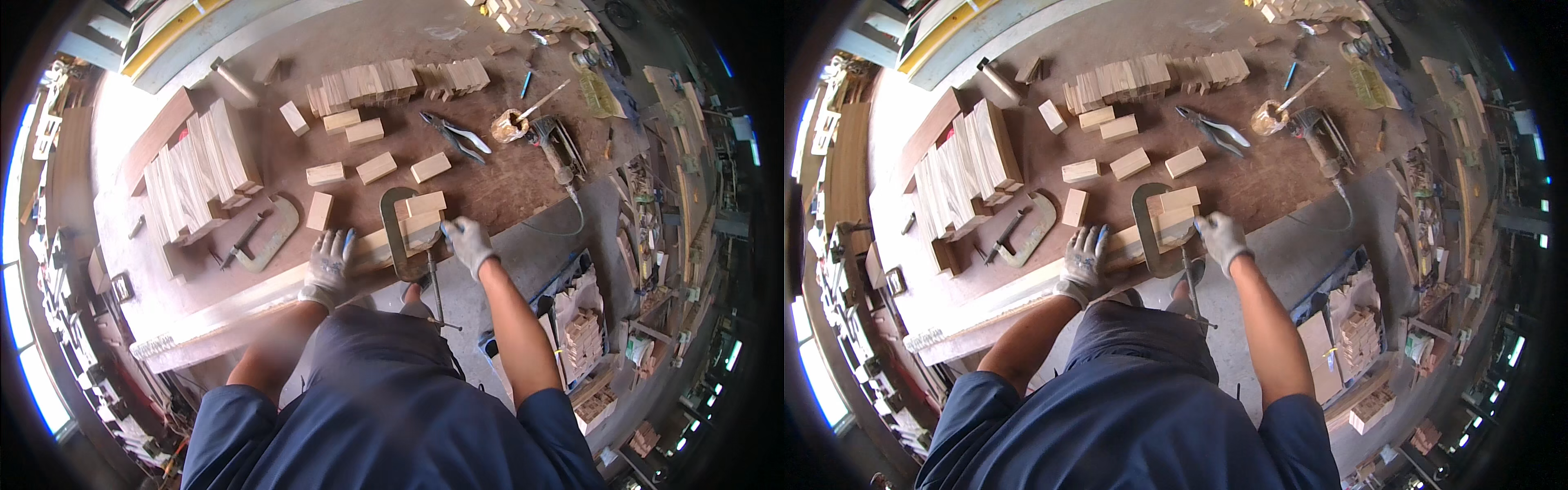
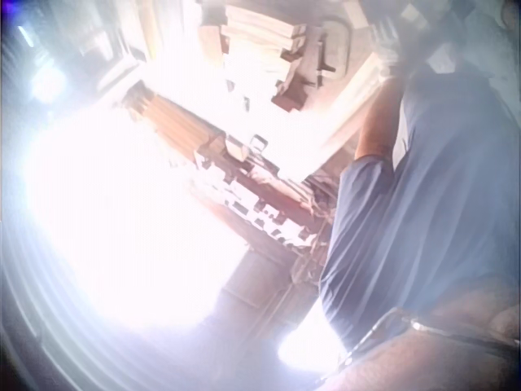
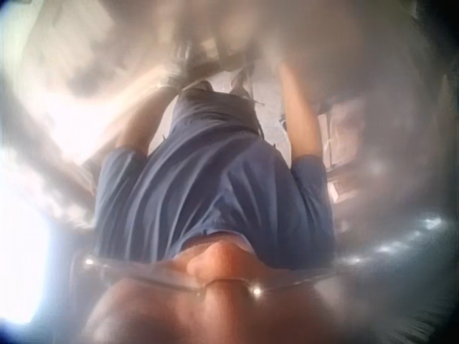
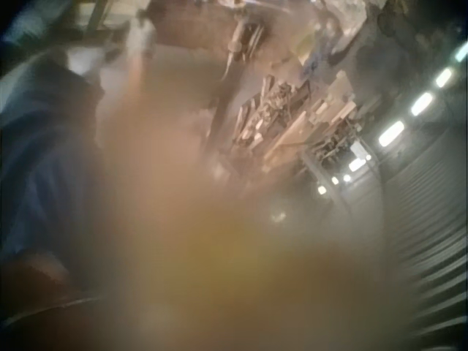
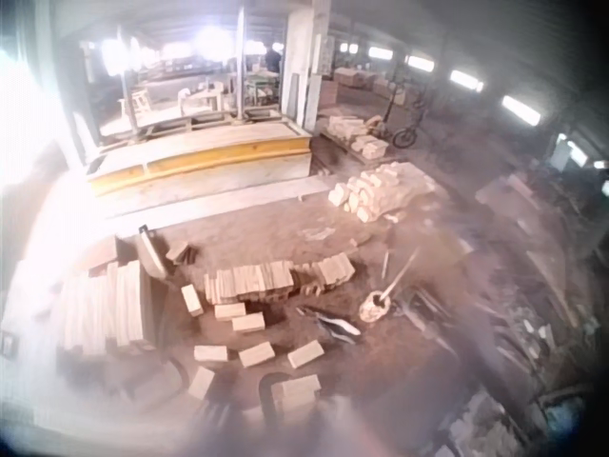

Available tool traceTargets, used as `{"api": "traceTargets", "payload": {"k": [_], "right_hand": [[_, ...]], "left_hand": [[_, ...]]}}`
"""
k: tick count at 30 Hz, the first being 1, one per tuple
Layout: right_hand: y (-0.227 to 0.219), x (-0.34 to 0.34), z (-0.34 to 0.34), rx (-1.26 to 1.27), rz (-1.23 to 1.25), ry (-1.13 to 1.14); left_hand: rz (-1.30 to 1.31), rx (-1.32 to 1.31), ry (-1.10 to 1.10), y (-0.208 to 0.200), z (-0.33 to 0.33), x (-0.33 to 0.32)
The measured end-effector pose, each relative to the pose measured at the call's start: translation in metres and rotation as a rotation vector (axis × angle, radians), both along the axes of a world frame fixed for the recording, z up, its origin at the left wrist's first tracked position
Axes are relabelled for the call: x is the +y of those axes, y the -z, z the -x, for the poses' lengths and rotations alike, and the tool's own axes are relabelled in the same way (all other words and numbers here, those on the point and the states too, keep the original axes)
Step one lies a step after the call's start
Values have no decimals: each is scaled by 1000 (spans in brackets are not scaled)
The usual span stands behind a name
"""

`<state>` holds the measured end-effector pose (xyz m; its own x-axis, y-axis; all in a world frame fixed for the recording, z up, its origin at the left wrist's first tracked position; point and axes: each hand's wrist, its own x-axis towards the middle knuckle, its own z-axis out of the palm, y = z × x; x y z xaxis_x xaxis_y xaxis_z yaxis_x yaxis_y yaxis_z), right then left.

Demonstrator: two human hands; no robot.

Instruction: The person assembles small wooden blocks in a workshop. They use a C-clamp to secure pieces, apply glue with a brush, and fasten them together using a pneumatic nail gun. The person handles multiple small wooden blocks and tools throughout the process.

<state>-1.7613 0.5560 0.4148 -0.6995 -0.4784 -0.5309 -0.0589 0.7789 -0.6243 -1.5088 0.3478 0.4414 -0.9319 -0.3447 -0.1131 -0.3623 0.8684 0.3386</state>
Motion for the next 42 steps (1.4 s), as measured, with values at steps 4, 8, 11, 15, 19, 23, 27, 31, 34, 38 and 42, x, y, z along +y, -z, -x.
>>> {"api": "traceTargets", "payload": {"k": [4,8,11,15,19,23,27,31,34,38,42], "right_hand": [[-20,59,-56,134,-99,18],[-7,138,-108,-260,-65,597],[-8,161,-148,-492,-145,762],[1,160,-169,-931,-133,801],[18,154,-171,-1346,119,861],[46,157,-181,-1646,465,930],[35,143,-184,-1630,586,970],[20,134,-180,-1797,727,1054],[33,138,-192,-1702,837,1125],[38,135,-201,-1594,961,1186],[24,115,-212,-992,693,1120]], "left_hand": [[-9,-17,14,-2,-1,-1],[-79,38,-8,-6,-3,-2],[-181,122,-28,-12,2,-7],[-342,230,-163,3,25,-3],[-605,167,-388,-6,71,2],[-876,147,-533,18,98,-3],[-1036,151,-553,11,119,-9],[-1016,107,-538,24,123,-15],[-932,61,-528,34,123,-17],[-942,72,-569,30,127,-14],[-948,47,-576,25,127,-15]]}}
